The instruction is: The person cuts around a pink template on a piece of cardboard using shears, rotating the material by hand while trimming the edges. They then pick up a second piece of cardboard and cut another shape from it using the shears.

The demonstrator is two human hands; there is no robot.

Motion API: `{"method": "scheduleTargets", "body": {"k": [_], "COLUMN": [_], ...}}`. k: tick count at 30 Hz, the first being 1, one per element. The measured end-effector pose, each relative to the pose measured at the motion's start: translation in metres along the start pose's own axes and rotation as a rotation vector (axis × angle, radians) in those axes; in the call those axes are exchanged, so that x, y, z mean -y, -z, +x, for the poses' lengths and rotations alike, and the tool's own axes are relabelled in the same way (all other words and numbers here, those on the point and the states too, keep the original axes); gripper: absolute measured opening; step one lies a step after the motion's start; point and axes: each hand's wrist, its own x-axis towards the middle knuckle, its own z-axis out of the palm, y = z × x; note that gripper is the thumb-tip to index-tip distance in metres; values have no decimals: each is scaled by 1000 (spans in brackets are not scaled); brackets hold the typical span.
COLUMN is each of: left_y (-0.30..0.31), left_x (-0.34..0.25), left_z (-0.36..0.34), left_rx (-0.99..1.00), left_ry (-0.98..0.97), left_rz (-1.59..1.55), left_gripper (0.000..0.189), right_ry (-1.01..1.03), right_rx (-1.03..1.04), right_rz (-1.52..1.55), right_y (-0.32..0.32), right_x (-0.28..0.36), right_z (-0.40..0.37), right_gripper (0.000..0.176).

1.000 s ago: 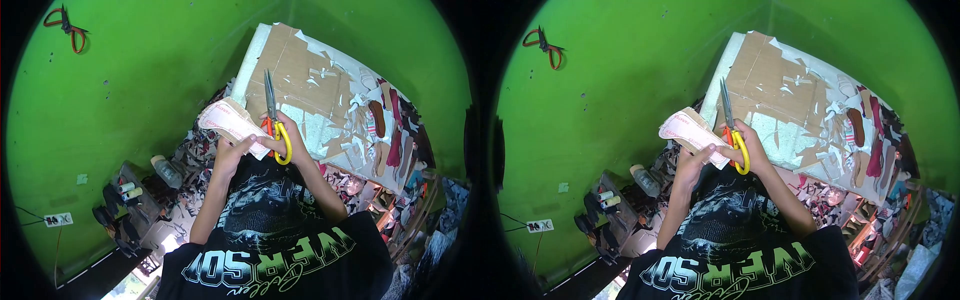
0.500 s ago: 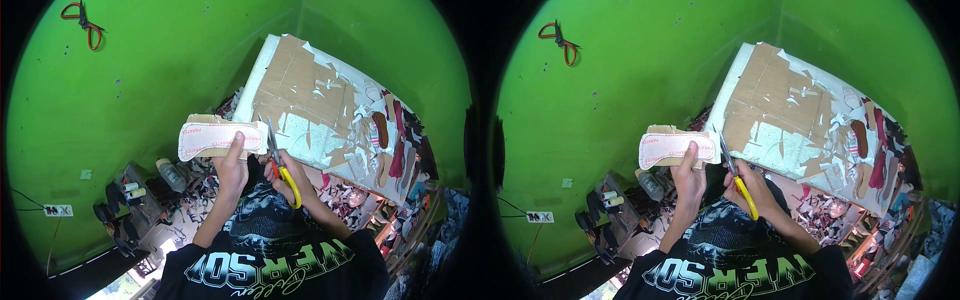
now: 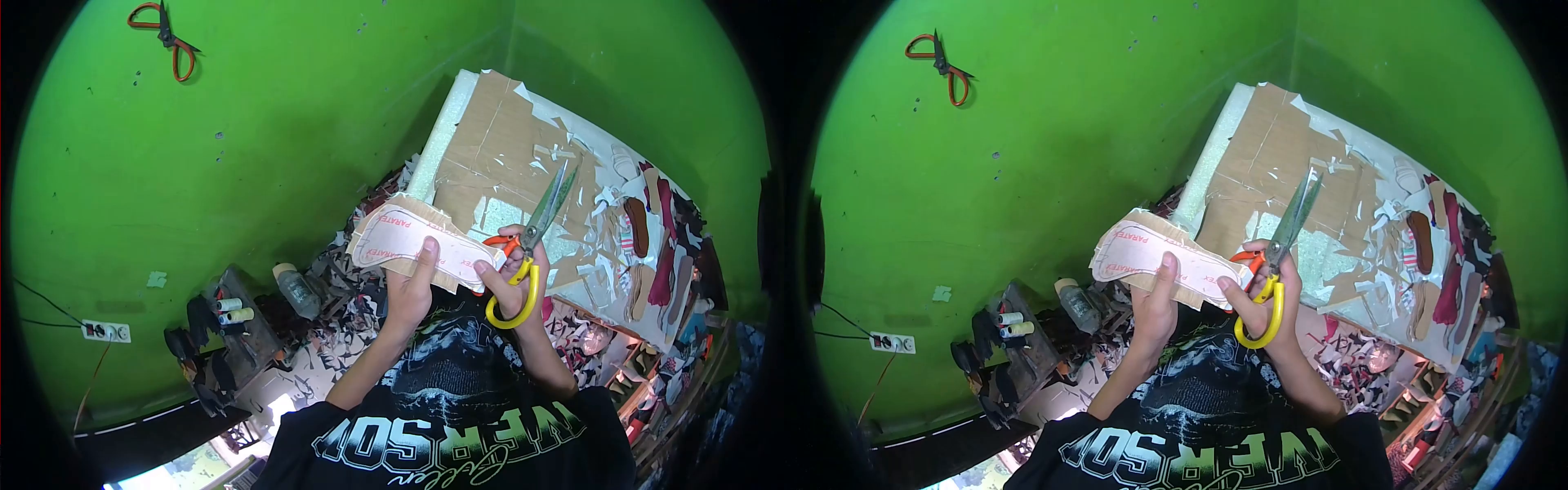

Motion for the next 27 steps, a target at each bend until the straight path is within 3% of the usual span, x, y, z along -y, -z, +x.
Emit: {"method": "scheduleTargets", "body": {"k": [2,5,8,9,11,14,17,22,27], "left_y": [8,7,-1,-3,-5,-10,-14,-23,-24], "left_x": [8,-1,-5,-3,-2,-10,-17,-18,-14], "left_z": [5,3,0,0,1,8,10,9,7], "left_rx": [14,223,239,203,119,41,-5,-46,-53], "left_ry": [-12,2,42,30,-2,12,4,-9,-57], "left_rz": [55,363,314,237,93,-134,-234,-223,-186], "left_gripper": [34,45,53,55,59,56,56,54,54], "right_ry": [12,-20,10,-53,19,139,-25,-27,-65], "right_rx": [-14,-52,-16,-12,38,270,432,565,553], "right_rz": [16,-15,-70,-13,8,-45,-201,-268,-229], "right_y": [-2,-11,-8,-10,-8,7,16,12,10], "right_x": [1,20,16,22,13,9,12,16,19], "right_z": [-1,-5,-6,-5,-4,-2,-16,-26,-26], "right_gripper": [52,52,51,54,65,80,90,88,70]}}
